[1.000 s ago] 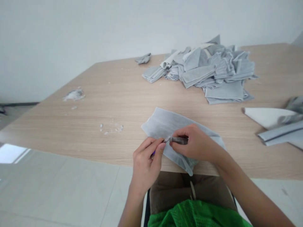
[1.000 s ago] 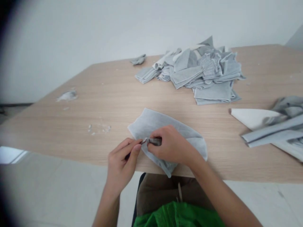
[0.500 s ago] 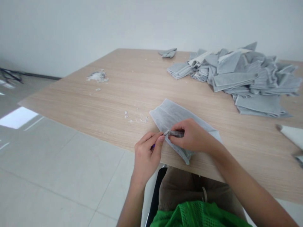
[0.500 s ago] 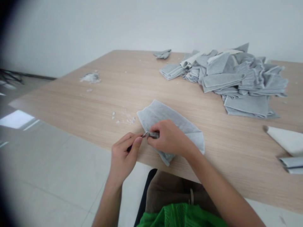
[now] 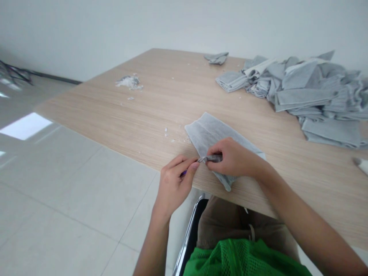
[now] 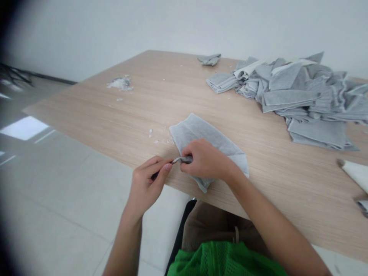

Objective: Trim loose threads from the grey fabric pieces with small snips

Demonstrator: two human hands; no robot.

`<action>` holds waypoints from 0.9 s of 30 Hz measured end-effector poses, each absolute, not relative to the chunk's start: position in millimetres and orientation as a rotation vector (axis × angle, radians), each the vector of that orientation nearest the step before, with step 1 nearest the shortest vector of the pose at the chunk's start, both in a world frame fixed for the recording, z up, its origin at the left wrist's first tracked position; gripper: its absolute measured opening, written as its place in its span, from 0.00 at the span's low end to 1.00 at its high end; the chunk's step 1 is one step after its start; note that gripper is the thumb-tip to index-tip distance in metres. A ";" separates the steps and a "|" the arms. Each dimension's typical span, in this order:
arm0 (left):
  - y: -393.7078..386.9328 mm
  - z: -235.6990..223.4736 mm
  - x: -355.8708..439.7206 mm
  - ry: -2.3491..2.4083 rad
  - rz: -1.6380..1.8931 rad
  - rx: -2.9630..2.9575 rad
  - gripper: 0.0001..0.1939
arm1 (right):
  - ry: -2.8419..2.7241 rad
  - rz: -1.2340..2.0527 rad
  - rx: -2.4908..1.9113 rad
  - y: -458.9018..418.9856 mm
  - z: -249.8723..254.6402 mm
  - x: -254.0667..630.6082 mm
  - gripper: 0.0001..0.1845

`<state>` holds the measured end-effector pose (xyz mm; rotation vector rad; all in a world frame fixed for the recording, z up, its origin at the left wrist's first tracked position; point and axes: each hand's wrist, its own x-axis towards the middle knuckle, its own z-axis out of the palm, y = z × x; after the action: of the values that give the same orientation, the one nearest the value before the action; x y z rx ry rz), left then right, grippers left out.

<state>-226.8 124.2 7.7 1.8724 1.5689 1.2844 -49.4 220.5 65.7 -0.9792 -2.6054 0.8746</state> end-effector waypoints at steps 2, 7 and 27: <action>123.7 8.8 -227.7 1.561 1.267 1.891 0.11 | -2.630 0.878 -0.961 220.8 67.4 -48.7 0.11; 126.4 9.4 -225.0 1.558 1.270 1.914 0.11 | -2.654 0.870 -0.949 223.0 69.6 -47.0 0.11; 136.7 -8.0 -212.2 1.703 1.430 1.617 0.13 | -2.736 0.907 -0.944 259.6 67.1 -63.5 0.17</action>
<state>-212.2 136.7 -8.0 1.6173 1.7025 1.4304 -63.5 259.6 67.1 -0.9438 -2.7356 0.9072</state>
